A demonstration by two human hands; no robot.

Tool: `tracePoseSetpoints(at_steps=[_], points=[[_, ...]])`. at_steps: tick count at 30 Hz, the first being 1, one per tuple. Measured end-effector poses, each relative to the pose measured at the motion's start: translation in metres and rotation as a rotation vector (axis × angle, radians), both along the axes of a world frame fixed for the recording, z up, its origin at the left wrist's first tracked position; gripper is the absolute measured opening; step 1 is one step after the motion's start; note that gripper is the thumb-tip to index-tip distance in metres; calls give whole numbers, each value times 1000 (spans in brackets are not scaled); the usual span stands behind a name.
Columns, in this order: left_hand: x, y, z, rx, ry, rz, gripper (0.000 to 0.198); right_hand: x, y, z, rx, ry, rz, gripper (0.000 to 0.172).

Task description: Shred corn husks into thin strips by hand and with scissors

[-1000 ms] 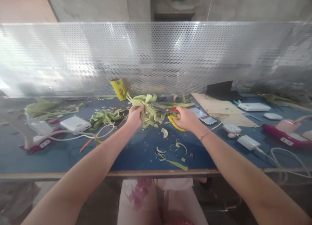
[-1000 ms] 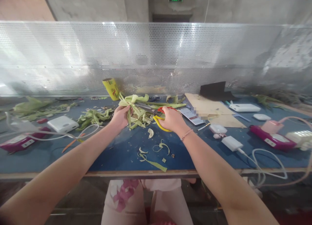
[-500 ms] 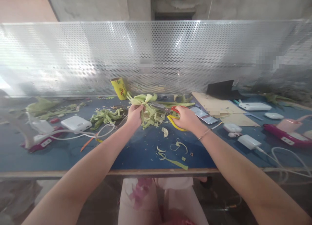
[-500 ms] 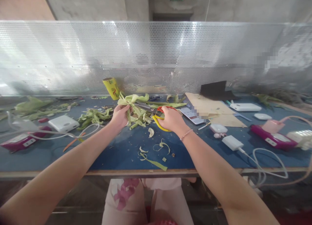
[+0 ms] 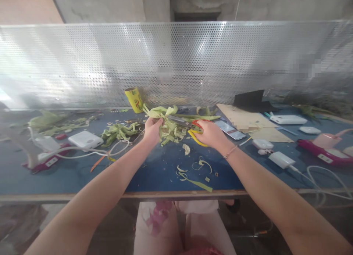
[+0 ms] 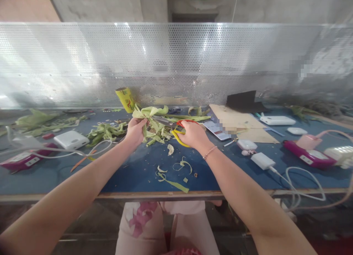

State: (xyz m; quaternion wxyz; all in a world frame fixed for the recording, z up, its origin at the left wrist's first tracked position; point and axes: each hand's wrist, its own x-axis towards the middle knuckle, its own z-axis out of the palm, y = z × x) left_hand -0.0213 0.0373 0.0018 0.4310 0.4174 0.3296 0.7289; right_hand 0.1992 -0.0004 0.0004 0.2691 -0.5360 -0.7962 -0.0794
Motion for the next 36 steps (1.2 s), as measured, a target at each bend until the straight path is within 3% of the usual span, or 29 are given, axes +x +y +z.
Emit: tracePoseSetpoints(at_steps=[11, 20, 24, 30, 36], points=[[-7, 8, -9, 80, 204, 94, 21, -2, -1, 1, 43, -36, -15, 31], [-7, 8, -10, 23, 258, 153, 19, -2, -2, 4, 15, -96, -36, 22], [-6, 6, -7, 23, 252, 155, 16, -2, -1, 2, -39, -83, -113, 30], [-2, 4, -4, -48, 158, 69, 23, 7, 13, -6, -223, -16, -275, 40], [1, -2, -5, -33, 324, -87, 26, 20, 18, -10, -321, -158, -206, 25]])
